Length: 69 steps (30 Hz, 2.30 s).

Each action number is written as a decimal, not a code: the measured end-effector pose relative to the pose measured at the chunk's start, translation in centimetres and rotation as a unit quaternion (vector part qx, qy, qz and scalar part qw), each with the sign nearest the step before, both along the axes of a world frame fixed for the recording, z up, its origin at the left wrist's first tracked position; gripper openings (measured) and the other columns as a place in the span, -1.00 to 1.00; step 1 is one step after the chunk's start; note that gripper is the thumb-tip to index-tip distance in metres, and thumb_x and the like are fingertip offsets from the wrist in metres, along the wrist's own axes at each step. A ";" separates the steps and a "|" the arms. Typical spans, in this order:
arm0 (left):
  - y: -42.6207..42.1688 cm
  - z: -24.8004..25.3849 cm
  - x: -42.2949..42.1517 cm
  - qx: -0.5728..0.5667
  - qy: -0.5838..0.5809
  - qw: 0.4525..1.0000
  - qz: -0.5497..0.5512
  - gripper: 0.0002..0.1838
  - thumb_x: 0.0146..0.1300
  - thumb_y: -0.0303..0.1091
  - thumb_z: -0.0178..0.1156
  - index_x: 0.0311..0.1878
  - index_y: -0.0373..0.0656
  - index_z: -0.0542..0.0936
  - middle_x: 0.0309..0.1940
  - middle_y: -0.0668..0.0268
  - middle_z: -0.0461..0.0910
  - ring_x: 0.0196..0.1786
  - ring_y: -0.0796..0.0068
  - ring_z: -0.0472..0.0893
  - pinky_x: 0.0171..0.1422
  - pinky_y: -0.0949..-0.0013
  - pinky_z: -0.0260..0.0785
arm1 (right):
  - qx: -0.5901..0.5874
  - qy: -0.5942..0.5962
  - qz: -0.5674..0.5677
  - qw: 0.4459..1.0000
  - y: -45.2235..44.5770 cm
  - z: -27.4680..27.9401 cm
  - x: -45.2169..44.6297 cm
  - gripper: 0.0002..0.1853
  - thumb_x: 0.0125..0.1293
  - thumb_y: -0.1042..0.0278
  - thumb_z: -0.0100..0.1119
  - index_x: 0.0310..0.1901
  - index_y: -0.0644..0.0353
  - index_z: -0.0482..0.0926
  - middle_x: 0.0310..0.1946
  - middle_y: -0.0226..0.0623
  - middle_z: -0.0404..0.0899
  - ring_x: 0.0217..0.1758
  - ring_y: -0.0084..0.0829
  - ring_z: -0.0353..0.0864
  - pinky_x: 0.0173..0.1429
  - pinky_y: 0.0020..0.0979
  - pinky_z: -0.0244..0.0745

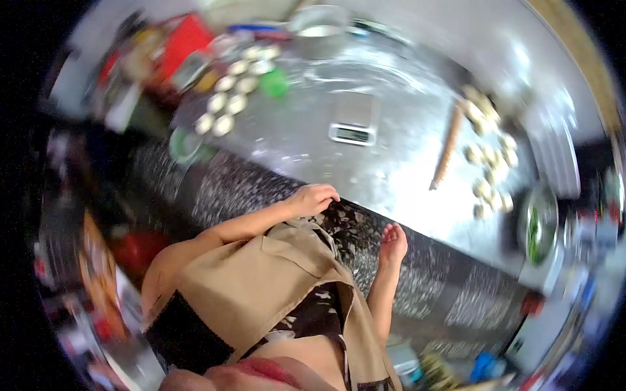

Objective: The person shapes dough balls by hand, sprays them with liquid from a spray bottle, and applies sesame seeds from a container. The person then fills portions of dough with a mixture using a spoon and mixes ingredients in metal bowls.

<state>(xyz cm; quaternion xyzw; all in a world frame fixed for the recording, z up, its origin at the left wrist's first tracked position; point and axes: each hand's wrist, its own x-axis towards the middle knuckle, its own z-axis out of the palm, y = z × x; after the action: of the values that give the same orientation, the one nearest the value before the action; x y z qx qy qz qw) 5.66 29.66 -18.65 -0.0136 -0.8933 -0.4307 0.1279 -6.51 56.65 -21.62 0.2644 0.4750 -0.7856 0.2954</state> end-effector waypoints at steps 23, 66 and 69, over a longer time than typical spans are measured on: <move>-45.4 27.3 38.9 -0.361 -0.363 0.819 0.260 -0.74 0.06 -0.34 0.19 -0.14 -0.13 0.58 -0.24 0.16 0.53 0.09 0.21 0.47 0.32 -0.12 0.04 | -0.021 -0.039 0.750 0.660 -69.0 -7.9 44.0 -0.81 0.28 0.31 0.11 -0.15 0.21 0.54 -0.40 -0.33 0.59 -0.41 -0.56 0.53 -0.35 -0.56 0.41; -98.4 -33.0 34.9 0.260 -0.106 0.838 0.468 -0.38 0.05 -0.05 0.16 0.21 -0.07 0.39 0.17 0.00 0.38 0.19 0.01 0.37 0.21 0.20 0.32 | 0.041 -0.091 0.317 0.943 -90.1 -4.6 38.4 -0.61 0.16 0.42 0.03 0.06 0.21 0.37 -0.15 -0.34 0.51 -0.37 -0.52 0.51 -0.50 -0.65 0.44; -96.9 -19.9 38.1 0.335 -0.197 0.717 0.578 -0.40 0.05 -0.18 0.19 0.19 -0.14 0.39 0.10 0.04 0.46 0.06 0.04 0.51 0.07 0.11 0.44 | 0.008 -0.116 0.316 0.941 -88.7 -4.8 37.9 -0.67 0.14 0.45 0.06 -0.01 0.24 0.42 -0.18 -0.40 0.53 -0.27 -0.50 0.50 -0.30 -0.51 0.45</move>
<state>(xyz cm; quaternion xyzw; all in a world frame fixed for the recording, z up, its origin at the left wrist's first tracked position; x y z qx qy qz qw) 43.78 -67.28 -38.57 0.6346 -0.5299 -0.5366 0.1689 31.44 -32.00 -26.44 0.1920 0.5027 -0.6118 0.5798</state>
